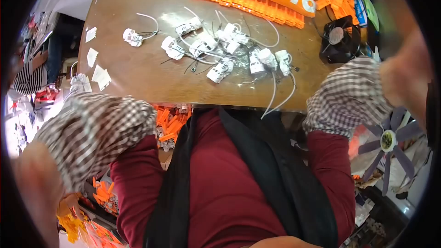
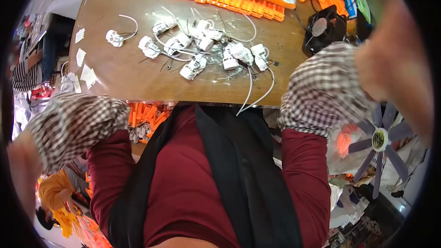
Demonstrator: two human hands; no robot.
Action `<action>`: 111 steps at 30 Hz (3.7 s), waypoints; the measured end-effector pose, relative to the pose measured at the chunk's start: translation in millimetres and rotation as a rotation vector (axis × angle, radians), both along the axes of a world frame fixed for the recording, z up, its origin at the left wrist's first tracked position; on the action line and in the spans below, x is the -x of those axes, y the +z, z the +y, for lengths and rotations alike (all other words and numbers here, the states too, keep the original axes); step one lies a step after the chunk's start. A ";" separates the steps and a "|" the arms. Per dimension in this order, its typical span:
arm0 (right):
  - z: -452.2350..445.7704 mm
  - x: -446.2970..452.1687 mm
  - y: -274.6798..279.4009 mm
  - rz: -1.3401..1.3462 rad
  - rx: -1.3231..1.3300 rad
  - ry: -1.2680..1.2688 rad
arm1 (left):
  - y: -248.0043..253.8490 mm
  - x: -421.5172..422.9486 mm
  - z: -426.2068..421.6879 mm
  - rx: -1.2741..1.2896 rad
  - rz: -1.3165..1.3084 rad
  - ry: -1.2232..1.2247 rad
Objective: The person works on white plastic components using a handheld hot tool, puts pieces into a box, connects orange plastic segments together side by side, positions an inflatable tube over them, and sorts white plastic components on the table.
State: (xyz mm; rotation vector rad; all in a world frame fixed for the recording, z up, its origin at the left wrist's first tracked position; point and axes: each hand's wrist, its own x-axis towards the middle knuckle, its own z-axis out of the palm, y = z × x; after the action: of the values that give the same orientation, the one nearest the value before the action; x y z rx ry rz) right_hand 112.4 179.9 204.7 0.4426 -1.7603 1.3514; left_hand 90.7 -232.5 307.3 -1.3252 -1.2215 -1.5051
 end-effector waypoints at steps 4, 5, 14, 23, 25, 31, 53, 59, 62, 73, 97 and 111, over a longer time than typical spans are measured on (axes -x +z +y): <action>8.1 -12.9 2.9 0.007 -0.035 -0.019 | -15.3 -14.5 85.1 -0.035 0.026 -0.026; 9.8 -14.5 4.0 0.002 -0.043 -0.019 | -16.1 -13.8 86.4 -0.043 0.026 -0.027; 18.0 -27.6 6.5 0.026 -0.092 0.014 | -22.2 -24.0 87.9 -0.091 0.093 -0.009; 32.5 -34.3 7.5 0.072 -0.141 0.025 | -31.2 -21.3 92.5 -0.139 0.183 -0.012; 34.4 -38.2 5.6 0.064 -0.146 0.028 | -33.7 -22.9 93.1 -0.144 0.183 -0.012; 50.4 -22.2 18.8 0.191 -0.212 0.047 | -34.2 -15.9 101.6 -0.204 0.340 0.000; 62.1 -2.7 8.6 0.243 -0.232 0.154 | -30.3 -23.6 93.5 -0.206 0.494 0.063; 54.2 -9.2 -4.7 0.139 -0.200 0.218 | -29.8 -40.3 83.2 -0.170 0.416 0.108; 56.6 10.8 2.6 0.210 -0.225 0.235 | -27.6 -33.2 83.1 -0.186 0.501 0.121; 57.2 36.8 -0.5 0.248 -0.261 0.278 | -26.9 -32.8 81.8 -0.207 0.589 0.142; 39.1 10.5 -99.0 -0.270 0.114 0.186 | -312.2 86.1 119.8 1.106 -0.855 0.638; 65.6 -20.4 -143.9 -0.476 0.285 0.011 | -203.2 147.5 85.0 1.005 -1.138 0.529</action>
State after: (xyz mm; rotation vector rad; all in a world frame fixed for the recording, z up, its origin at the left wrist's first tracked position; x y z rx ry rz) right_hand 132.8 245.4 60.9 -0.0347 -1.8908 1.7900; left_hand -56.8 -147.5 104.1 -0.3957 -3.0250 -1.2115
